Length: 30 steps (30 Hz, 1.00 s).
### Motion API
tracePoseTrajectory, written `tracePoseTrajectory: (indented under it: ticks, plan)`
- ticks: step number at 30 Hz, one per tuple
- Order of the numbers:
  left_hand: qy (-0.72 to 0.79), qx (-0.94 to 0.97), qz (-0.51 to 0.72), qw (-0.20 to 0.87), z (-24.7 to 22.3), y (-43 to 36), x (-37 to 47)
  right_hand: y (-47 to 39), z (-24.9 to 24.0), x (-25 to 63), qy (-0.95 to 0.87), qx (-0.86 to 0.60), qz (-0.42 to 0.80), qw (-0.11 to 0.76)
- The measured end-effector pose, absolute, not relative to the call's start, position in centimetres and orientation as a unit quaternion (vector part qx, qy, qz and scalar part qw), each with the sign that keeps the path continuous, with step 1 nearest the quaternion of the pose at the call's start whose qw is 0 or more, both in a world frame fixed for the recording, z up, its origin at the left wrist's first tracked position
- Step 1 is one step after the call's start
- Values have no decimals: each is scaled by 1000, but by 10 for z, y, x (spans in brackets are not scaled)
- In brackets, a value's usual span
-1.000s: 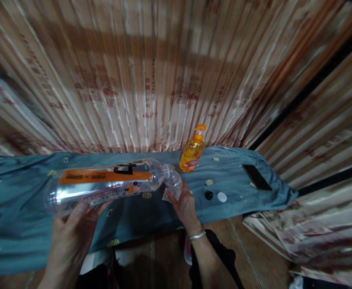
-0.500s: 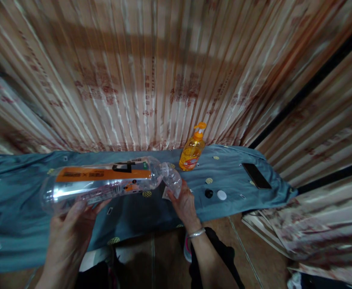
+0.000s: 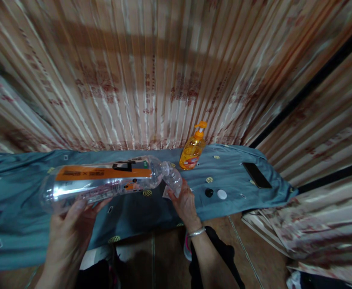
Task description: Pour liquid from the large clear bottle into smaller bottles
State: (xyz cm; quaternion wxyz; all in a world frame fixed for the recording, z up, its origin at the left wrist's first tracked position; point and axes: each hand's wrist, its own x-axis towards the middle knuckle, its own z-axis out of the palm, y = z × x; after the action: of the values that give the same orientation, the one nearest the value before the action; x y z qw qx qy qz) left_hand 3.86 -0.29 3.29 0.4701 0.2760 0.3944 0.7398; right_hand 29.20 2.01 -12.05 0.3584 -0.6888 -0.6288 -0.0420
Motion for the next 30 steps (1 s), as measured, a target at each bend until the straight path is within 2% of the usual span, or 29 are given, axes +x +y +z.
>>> tracePoseTrajectory:
  ticks: [30]
  plan:
    - [395,280,736,474,32,-4,38,19,-116,292,-622,-694,-31,360]
